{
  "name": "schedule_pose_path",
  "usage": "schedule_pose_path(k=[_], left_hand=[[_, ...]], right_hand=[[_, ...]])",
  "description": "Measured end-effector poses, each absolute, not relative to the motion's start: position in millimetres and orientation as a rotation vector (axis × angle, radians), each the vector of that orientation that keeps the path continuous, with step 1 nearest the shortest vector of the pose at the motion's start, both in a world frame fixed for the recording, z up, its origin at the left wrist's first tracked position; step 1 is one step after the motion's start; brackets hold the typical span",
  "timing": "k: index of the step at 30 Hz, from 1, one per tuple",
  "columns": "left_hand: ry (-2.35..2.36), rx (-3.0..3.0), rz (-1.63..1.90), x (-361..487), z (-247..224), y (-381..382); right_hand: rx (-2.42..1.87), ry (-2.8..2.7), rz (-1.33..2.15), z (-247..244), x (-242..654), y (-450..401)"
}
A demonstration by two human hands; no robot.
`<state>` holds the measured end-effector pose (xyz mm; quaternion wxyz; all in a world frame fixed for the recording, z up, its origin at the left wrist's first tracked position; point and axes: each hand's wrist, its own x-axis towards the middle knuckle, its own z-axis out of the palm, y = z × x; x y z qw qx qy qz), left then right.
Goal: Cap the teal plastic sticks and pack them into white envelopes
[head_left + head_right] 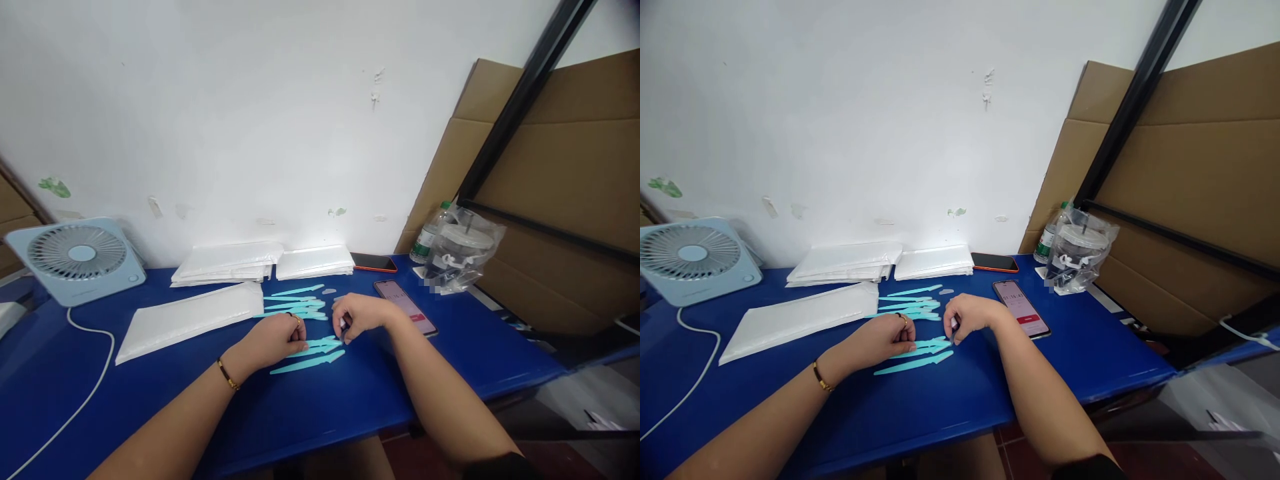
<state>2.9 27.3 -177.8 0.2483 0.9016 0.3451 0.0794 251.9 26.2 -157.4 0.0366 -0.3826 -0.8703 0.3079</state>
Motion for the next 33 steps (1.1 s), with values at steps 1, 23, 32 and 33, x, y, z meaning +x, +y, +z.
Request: schedule_pose_path(k=[1,23,32,33], left_hand=[[0.957,2.448,0.219,2,-177,28],[1.144,2.374,0.365,-5,-170,38],[1.308,2.577,0.637,-5,-170,42],[1.283,2.578,0.609,-5,-169,41]], right_hand=[[-1.214,-2.657,0.921,-158,252,27],[-1.164,-2.211,1.148,-159,247,27],[-1.35,-2.097,0.684,-167,251,35],[-1.398,-2.101,0.589,-167,257,36]])
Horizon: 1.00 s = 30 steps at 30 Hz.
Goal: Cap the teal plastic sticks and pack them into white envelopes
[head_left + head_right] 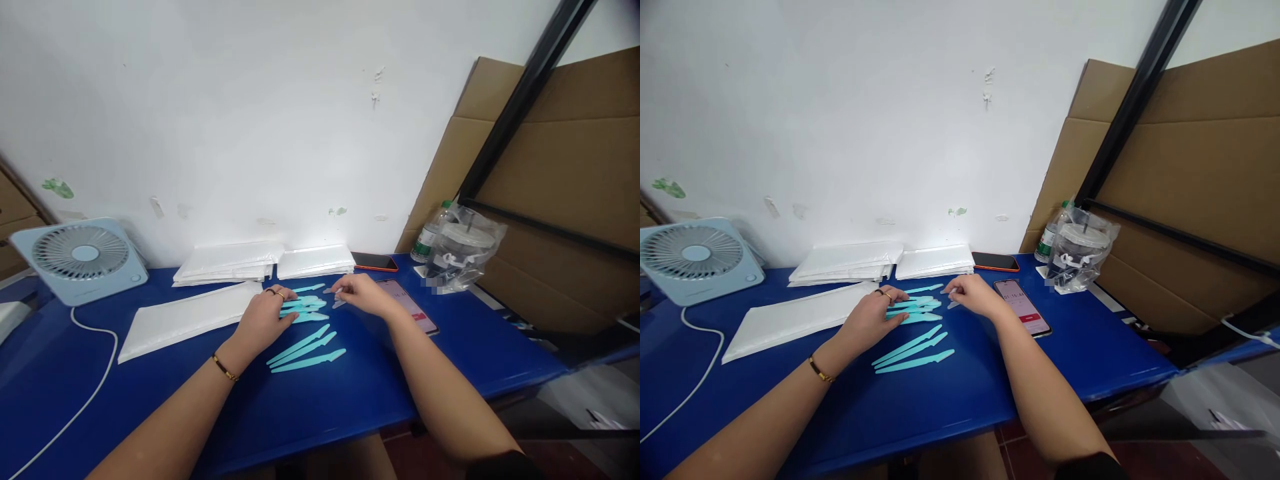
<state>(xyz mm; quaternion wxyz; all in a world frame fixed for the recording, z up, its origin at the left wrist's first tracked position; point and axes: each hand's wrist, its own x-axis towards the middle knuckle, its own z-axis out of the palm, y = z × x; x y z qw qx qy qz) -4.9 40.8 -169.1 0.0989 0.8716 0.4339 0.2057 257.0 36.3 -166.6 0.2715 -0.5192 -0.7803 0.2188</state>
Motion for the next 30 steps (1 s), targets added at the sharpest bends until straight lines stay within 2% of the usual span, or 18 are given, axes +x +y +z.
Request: schedule_pose_path(k=[3,7,14,22,30], left_hand=[[1.138,2.568,0.371,-3,-168,34],[1.015,2.622,0.198,1,-172,30],[1.13,2.831,0.18,3,-176,31],[1.207,2.777,0.298,-4,-165,36],[1.182,2.798,0.331,-3,-164,37]], right_hand=[[-1.5,-2.185,0.432,-167,272,39],[-1.476,-2.329,0.401,-175,274,44],[-1.454,-2.382,0.405,-178,261,44],[-1.29,-2.209,0.862,-160,254,29],[-1.216,-2.21,0.851,-166,247,31]])
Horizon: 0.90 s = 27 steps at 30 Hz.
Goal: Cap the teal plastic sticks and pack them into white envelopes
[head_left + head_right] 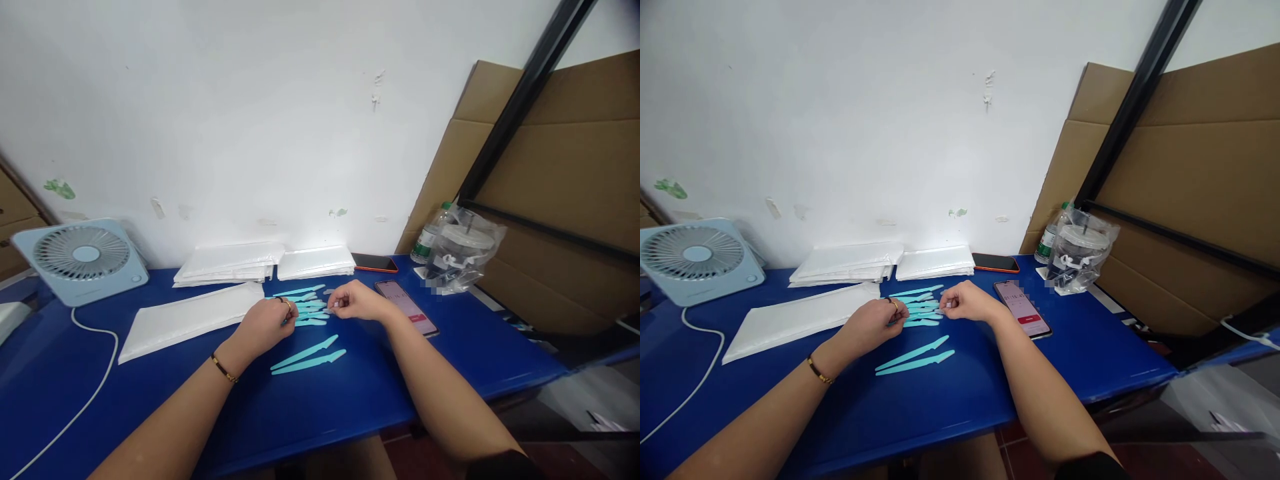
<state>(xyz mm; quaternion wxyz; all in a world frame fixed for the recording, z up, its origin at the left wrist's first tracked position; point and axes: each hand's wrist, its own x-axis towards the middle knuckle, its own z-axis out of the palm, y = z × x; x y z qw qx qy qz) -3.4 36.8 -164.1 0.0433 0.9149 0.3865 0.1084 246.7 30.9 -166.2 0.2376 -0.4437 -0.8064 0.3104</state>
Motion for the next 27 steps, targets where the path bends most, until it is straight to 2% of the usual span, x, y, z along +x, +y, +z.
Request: schedule_pose_path(k=[8,14,20,27], left_hand=[[1.154,2.835,0.368,0,-168,40],[1.225,2.74,0.62,-1,-165,41],[0.987,2.652,0.261,0,-166,27],[0.982,2.675,0.171,3,-169,23]], right_hand=[[-1.162,-2.253,0.762,-165,230,28],[-1.336,-2.131,0.448,-162,242,35],[-1.584,-2.277,0.26,-171,272,45],[-1.603,-2.347,0.333,-184,269,49]])
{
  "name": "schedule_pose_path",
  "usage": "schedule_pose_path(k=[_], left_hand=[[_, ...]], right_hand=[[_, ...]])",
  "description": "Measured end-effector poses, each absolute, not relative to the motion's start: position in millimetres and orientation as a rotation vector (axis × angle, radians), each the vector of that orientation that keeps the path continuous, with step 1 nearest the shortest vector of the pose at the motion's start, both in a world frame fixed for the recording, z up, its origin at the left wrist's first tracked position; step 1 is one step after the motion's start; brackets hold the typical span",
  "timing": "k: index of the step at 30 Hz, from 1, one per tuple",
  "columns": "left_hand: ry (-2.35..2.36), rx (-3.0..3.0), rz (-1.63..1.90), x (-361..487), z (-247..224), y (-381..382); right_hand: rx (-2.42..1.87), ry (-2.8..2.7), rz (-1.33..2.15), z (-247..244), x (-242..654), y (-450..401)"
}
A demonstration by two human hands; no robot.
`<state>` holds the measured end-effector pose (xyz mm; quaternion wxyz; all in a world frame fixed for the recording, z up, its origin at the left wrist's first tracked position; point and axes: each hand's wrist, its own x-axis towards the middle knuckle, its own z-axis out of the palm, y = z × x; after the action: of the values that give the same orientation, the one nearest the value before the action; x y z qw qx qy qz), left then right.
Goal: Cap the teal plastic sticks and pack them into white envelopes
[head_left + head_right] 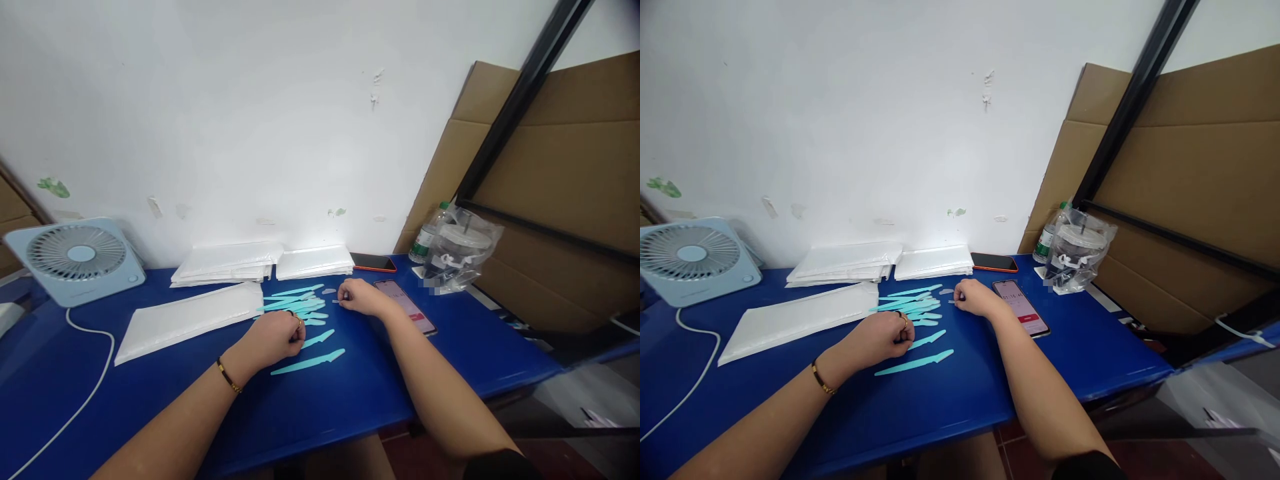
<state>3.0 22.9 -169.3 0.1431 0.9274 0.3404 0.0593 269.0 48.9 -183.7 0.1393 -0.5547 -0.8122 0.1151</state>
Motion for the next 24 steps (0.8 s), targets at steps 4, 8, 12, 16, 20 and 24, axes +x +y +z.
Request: schedule_pose_path(k=[4,8,12,16,20,24], left_hand=[[0.993,2.699,0.182,4,-166,21],[1.045,2.778,0.144,7,-171,21],[1.084,2.834,0.193,7,-175,26],[1.154,2.753,0.297,2,-170,32],[1.194,2.624,0.385,-3,-163,36],[1.169,2.562,0.459,-5,-162,36]], right_hand=[[-1.551,-2.283,0.37,-176,266,43],[-1.473,-2.127,0.513,-167,266,38],[-1.346,-1.927,0.798,-161,267,37],[-1.261,-1.753,1.06,-156,268,36],[-1.158,-1.627,1.235,-154,264,34],[-1.064,-1.577,1.32,-155,256,31]])
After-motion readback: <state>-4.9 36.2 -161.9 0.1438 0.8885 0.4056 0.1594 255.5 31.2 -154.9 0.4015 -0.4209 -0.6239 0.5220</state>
